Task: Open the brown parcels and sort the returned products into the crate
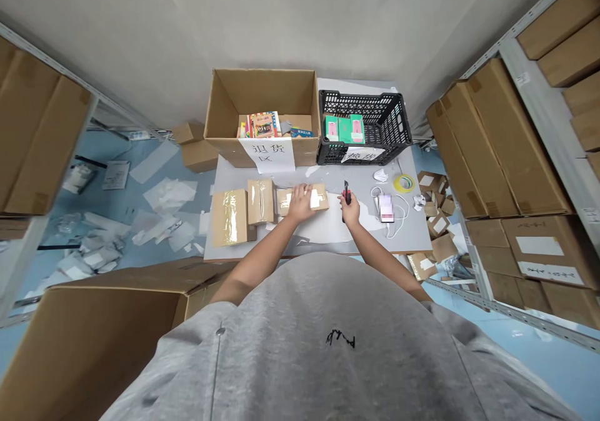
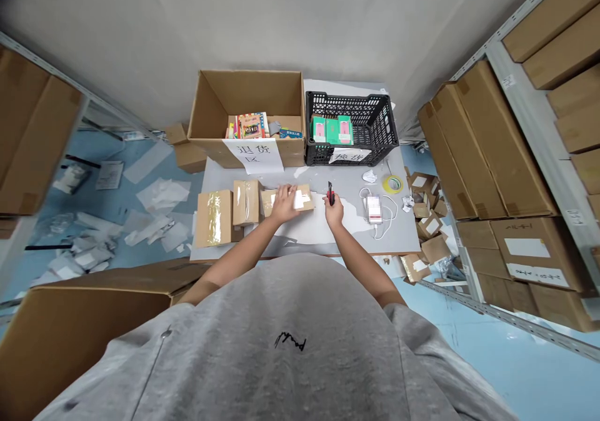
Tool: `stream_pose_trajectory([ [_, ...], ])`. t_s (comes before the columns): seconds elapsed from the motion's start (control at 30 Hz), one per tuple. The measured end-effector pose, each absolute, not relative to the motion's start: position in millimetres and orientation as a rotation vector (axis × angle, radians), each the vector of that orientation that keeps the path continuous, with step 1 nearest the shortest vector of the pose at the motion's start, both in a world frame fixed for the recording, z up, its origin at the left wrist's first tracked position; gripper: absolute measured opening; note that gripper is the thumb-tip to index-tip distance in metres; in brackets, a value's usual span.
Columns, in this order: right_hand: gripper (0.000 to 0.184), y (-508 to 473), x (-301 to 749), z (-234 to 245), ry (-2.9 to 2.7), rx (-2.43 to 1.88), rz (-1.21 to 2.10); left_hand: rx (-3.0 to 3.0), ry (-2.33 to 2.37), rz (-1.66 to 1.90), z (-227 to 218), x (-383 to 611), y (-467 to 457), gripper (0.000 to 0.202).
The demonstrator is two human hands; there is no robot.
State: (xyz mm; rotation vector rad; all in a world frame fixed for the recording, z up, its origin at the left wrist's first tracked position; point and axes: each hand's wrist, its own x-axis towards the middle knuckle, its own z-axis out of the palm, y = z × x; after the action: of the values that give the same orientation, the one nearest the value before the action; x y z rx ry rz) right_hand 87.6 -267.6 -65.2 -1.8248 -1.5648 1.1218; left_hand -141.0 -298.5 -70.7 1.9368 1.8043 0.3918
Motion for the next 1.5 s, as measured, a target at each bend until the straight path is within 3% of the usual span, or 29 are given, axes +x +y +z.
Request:
stream_pose_trajectory([
  [0.17,0.043,-269,88,-64,-1.712,-1.686,1.163,1.876,1.821,0.198,-89,-122,-311,0.115],
  [0.43,0.042,-257,53,-51,-2.433,-1.458,1.154,1.009,2.530,0.448,-93,-123,-365,0.093],
  [0.77,0.030,-234,-7,-63,-2.933,-1.146,1.015,0.880,2.195,0.419,-107,-132,-346,0.066],
  [1.13,0.027,-222,-30,-72,-3.200,-1.120,0.891,0.749,2.054,-0.071,-112,-145,-317,0.079],
  [1.5,0.029,-226,-39,-70,-3.204,-1.275,0.794,0.783,2.047,-0.083,-113,-146,-316,0.078],
])
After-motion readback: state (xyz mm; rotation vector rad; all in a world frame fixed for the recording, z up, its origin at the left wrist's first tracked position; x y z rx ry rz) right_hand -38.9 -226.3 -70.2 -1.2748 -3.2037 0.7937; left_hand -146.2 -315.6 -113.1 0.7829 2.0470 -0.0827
